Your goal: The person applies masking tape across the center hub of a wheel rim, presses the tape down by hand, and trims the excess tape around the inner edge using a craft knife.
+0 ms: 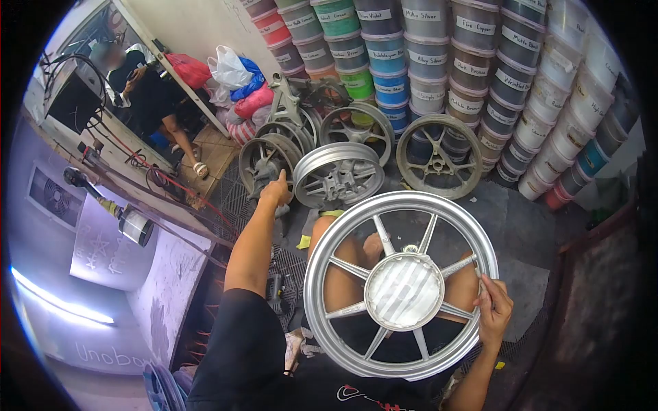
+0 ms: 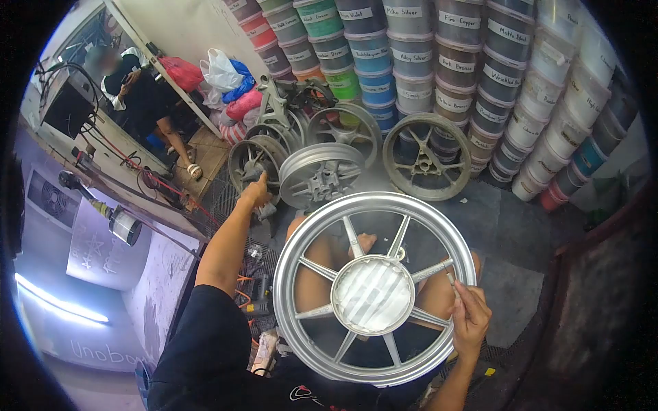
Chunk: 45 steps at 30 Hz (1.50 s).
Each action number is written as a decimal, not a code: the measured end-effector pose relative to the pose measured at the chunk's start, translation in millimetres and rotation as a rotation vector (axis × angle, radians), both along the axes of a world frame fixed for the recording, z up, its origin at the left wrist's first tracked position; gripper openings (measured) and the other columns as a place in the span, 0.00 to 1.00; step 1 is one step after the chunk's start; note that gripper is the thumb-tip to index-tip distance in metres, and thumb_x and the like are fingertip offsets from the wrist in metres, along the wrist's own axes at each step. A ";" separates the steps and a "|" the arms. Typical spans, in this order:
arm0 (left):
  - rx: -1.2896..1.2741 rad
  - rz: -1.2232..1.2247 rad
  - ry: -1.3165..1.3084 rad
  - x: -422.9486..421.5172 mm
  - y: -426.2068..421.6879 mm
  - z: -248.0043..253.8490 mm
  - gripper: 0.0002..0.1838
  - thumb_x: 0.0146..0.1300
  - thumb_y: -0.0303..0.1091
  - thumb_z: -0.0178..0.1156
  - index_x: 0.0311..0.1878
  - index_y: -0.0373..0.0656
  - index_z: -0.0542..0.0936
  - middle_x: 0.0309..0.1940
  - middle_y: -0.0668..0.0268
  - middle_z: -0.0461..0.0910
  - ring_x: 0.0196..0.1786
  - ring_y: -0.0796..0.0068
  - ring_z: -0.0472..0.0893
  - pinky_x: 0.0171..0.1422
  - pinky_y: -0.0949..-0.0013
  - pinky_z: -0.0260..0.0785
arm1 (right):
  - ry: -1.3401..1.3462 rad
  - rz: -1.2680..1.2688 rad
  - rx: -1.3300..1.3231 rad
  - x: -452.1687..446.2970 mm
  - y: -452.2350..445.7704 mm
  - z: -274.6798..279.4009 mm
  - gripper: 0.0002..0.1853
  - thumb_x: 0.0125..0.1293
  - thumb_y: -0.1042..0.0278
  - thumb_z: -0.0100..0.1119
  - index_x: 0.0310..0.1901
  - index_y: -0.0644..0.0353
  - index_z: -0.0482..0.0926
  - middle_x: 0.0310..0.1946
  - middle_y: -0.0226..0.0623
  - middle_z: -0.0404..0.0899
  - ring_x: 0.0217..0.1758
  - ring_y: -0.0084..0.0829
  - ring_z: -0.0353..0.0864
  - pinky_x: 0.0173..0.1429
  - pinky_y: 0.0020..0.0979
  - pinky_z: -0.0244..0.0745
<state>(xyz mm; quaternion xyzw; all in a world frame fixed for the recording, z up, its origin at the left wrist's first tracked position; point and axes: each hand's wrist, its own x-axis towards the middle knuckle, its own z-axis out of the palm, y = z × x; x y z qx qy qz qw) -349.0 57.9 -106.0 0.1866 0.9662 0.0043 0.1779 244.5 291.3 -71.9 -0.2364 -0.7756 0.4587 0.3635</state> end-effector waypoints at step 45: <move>0.721 -0.627 0.455 137.7 96.4 86.9 0.29 0.68 0.49 0.66 0.69 0.51 0.78 0.30 0.55 0.86 0.36 0.50 0.87 0.43 0.50 0.77 | -0.005 0.007 -0.006 -0.4 0.3 -0.6 0.17 0.73 0.77 0.57 0.61 0.65 0.84 0.46 0.42 0.82 0.31 0.21 0.80 0.36 0.24 0.77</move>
